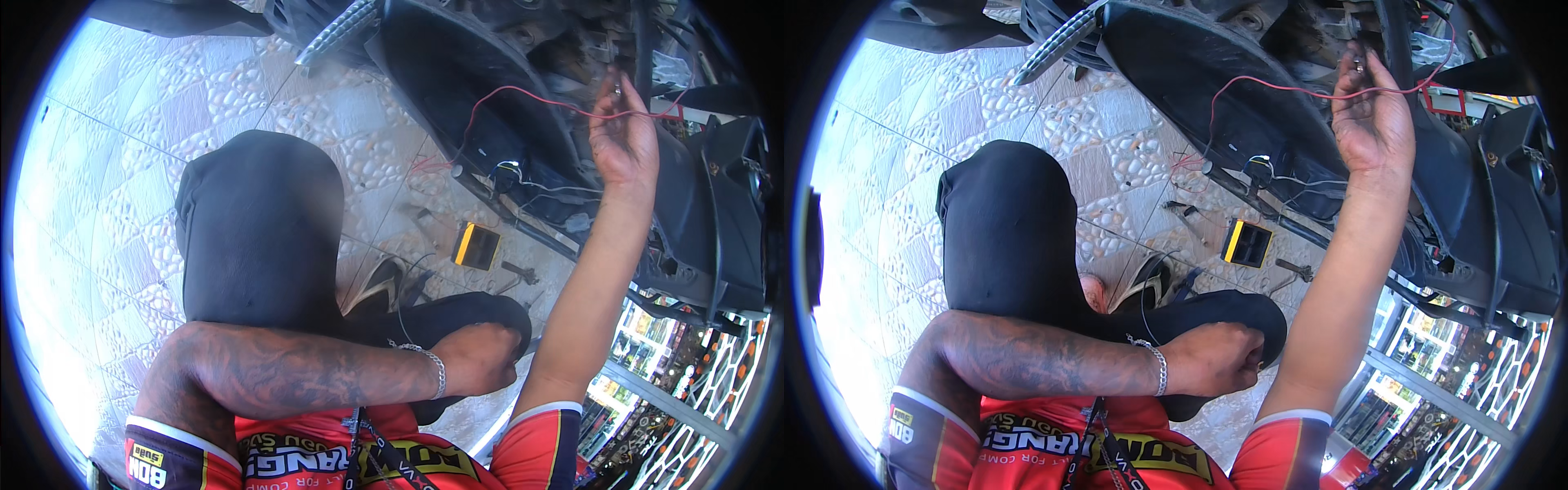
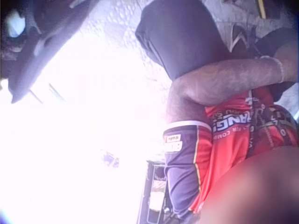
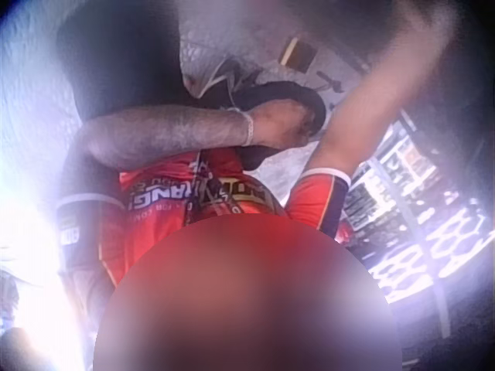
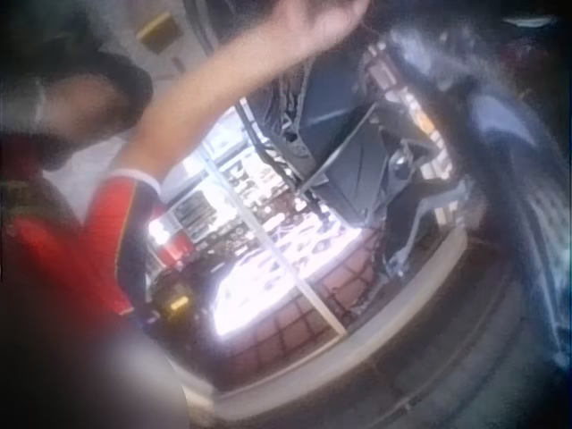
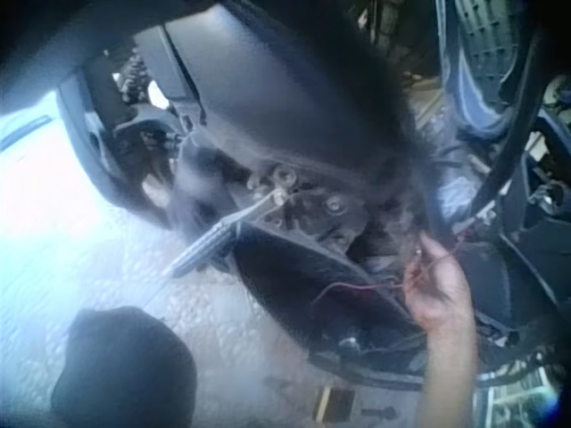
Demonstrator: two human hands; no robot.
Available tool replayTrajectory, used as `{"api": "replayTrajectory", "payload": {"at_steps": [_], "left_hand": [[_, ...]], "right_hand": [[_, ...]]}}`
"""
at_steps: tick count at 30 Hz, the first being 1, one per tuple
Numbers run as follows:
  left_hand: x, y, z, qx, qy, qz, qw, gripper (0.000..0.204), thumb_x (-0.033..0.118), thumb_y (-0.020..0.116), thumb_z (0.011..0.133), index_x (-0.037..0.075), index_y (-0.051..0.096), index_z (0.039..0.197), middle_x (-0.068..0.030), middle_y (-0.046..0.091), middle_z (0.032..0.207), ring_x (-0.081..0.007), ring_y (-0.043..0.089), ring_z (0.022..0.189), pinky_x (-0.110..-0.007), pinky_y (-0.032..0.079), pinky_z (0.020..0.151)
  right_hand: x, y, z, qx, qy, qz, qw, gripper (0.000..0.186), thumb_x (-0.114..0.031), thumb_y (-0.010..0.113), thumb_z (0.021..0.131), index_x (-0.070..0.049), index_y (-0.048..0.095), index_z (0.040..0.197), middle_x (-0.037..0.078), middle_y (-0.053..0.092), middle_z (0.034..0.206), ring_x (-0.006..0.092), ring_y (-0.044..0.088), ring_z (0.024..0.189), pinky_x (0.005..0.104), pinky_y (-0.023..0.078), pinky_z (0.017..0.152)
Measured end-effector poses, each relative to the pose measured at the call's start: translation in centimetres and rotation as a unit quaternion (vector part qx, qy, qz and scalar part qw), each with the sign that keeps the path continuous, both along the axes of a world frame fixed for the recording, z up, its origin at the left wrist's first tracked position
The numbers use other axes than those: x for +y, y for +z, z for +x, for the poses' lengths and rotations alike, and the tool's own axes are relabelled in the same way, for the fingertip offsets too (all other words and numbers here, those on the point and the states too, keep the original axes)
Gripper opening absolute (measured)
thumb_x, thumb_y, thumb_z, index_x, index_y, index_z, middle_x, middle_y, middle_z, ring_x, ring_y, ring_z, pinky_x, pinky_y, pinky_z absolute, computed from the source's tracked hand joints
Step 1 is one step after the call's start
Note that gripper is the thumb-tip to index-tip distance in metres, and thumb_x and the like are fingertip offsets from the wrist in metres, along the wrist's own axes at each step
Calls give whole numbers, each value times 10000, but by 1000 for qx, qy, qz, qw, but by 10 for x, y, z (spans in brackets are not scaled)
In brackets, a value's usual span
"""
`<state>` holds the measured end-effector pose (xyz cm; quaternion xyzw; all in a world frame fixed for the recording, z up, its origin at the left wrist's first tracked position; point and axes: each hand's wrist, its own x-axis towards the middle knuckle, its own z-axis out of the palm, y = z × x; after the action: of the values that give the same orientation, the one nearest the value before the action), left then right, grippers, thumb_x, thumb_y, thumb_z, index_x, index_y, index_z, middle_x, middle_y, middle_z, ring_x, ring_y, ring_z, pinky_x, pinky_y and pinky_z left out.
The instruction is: The person sits on the floor and works on the motorcycle's wiring. They use a multimeter to test connections and a wrench to tighten bolts on the motorcycle's electrical system.
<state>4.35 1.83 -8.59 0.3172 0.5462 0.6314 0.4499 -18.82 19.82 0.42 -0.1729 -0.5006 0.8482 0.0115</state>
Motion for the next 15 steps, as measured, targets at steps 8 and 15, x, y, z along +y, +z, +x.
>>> {"api": "replayTrajectory", "payload": {"at_steps": [8,15], "left_hand": [[0,0,-3,-18,-7,-2,1000,212,157,668,828,-22,648,939,-232,694,942,-406,677,944,-471,541,850],[2,-1,-1,-9,-4,-10,1000,224,167,689,824,-16,639,943,-215,694,934,-387,680,933,-450,540,826]], "right_hand": [[-10,-4,-10,-9,-28,37,999,180,-31,644,955,53,627,1113,163,699,1076,260,724,946,325,656,734],[-5,-1,9,-43,-81,131,987,237,-109,725,919,3,628,1103,110,700,1014,172,690,808,250,571,624]]}}
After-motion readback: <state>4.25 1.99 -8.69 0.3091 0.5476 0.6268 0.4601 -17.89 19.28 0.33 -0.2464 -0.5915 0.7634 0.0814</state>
